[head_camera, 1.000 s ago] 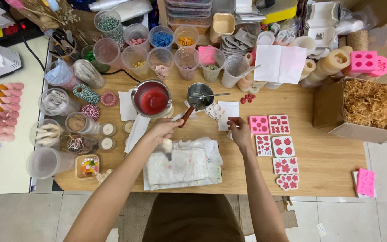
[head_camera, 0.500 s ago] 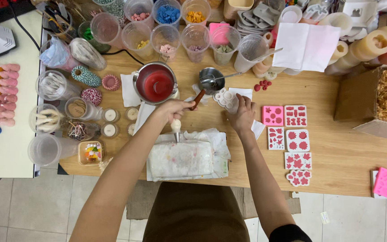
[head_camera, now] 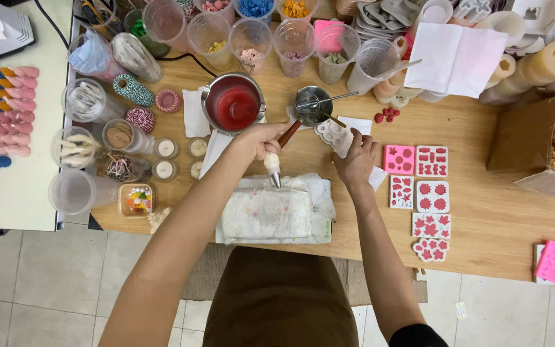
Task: The person prepares and applies piping to small candle jars. The person uses a piping bag to fill a glass jar with a textured wax mixture, then uses a small spoon to adjust the wax and refine the piping, working across multiple jars on a crowded workshop table.
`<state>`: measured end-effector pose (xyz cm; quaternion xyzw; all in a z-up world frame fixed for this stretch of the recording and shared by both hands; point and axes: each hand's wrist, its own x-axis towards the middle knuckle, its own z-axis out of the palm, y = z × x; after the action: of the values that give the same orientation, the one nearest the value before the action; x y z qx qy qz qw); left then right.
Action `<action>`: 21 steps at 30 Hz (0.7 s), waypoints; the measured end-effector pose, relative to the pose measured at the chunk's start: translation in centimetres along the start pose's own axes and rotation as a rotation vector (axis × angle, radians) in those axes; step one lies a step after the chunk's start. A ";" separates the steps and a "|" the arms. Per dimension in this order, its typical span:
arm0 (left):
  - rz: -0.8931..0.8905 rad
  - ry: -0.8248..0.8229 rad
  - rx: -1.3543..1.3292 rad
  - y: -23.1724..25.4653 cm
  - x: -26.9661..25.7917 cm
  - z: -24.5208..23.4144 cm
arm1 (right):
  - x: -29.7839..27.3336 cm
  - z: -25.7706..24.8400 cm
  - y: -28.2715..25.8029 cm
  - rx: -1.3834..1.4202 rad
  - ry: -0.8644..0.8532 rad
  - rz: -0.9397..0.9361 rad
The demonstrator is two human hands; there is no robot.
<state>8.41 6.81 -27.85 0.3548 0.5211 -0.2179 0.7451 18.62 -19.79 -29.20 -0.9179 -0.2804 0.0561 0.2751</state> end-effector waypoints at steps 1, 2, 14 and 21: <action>0.004 -0.056 -0.065 0.0 0.7 -0.2 | -0.8 -0.8 -0.6 0.024 0.013 -0.006; 0.007 -0.111 -0.131 -0.2 1.5 -0.6 | -1.5 -1.7 -1.3 0.033 -0.005 -0.011; 0.449 -0.316 0.015 1.0 -10.7 6.6 | -2.9 -17.0 -15.1 0.957 -0.779 -0.057; 1.162 -0.015 0.530 -0.7 -26.7 11.1 | -5.5 -20.6 -19.8 0.939 -0.615 -0.220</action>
<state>5.16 -3.20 -0.95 0.7503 0.1667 0.0977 0.6322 9.73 -18.87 -1.51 -0.6041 -0.3865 0.4101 0.5635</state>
